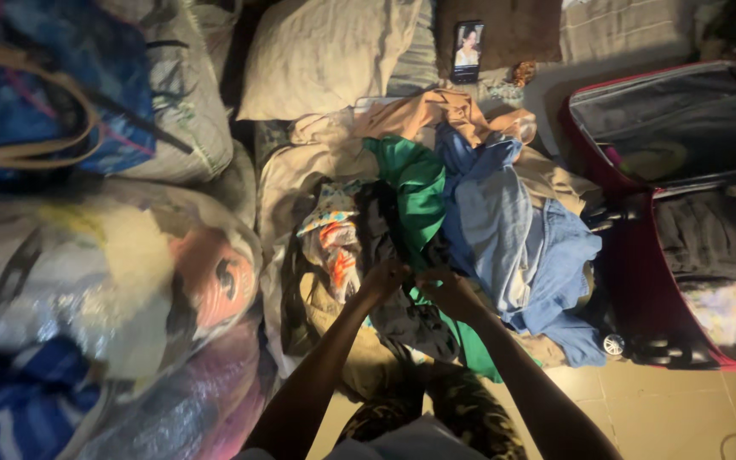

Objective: The person folds a pair of dark pants, a white fabric item, a green shirt, and a blue garment by hand before placing them into an open red suitcase on a bed.

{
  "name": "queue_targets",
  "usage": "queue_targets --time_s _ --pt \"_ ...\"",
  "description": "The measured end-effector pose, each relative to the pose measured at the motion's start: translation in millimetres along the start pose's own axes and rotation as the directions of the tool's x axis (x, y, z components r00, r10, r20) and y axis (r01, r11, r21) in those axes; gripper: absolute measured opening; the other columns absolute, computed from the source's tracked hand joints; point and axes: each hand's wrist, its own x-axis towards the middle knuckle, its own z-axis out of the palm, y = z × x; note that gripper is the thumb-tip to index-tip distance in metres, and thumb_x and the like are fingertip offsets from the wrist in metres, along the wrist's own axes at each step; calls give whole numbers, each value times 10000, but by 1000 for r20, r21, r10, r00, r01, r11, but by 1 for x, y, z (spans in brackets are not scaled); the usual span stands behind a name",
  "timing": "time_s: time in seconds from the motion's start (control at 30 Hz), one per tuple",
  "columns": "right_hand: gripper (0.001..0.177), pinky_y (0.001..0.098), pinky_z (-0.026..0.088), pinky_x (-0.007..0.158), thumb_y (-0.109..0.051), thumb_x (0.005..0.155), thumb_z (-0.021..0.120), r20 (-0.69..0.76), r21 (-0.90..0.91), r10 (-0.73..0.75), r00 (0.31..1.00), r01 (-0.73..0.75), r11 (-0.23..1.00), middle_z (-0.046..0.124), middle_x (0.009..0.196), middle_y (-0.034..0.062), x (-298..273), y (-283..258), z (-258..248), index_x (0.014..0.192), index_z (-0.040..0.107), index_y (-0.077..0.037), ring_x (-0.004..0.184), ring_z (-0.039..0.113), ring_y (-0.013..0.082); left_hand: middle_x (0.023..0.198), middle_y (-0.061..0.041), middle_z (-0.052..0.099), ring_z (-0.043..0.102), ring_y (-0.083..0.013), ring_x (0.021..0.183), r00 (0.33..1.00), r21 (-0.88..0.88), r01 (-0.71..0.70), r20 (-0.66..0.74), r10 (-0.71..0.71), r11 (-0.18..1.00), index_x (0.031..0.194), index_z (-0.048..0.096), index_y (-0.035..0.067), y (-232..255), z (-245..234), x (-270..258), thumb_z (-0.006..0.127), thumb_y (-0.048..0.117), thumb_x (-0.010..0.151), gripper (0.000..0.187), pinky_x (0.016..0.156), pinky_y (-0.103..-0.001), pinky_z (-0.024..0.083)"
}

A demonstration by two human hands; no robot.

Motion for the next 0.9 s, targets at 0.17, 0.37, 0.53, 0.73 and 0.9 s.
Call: queue_targets --time_s 0.17,0.37,0.53,0.73,0.9 --pt "528 286 579 597 -95 795 694 124 -330 -130 984 164 929 721 1020 71 49 48 -5 1319 702 -153 733 701 130 941 -166 713 694 -327 902 997 -140 -16 -76 5 990 1038 680 51 -1 8 19 626 396 977 354 764 -454 537" --pt "288 351 558 627 -227 985 710 -128 518 599 790 -462 720 684 891 115 125 113 1 1157 732 3 745 662 222 964 -150 754 728 -267 899 994 -161 103 48 -96 982 1047 727 77 3 4 38 652 409 961 350 774 -415 561" --pt "265 367 559 674 -192 933 699 187 887 753 630 -438 146 697 925 58 171 140 -2 1154 657 -52 826 687 221 947 -162 719 718 -308 881 999 -236 47 5 -48 971 1036 710 51 20 -10 83 634 354 966 320 758 -417 558" --pt "247 354 518 703 -172 1008 727 261 956 410 874 -292 12 683 976 113 188 115 -10 1155 677 20 817 654 228 871 -206 685 673 -374 813 987 -195 -49 -158 18 980 948 663 8 44 -27 128 621 406 991 403 714 -446 513" --pt "290 324 530 738 -111 961 672 60 773 35 998 -69 631 649 1099 100 131 15 -30 1215 605 12 920 639 218 767 -175 727 682 -272 725 908 -466 345 -55 -416 814 791 680 -28 109 -83 149 674 512 954 563 673 -406 537"
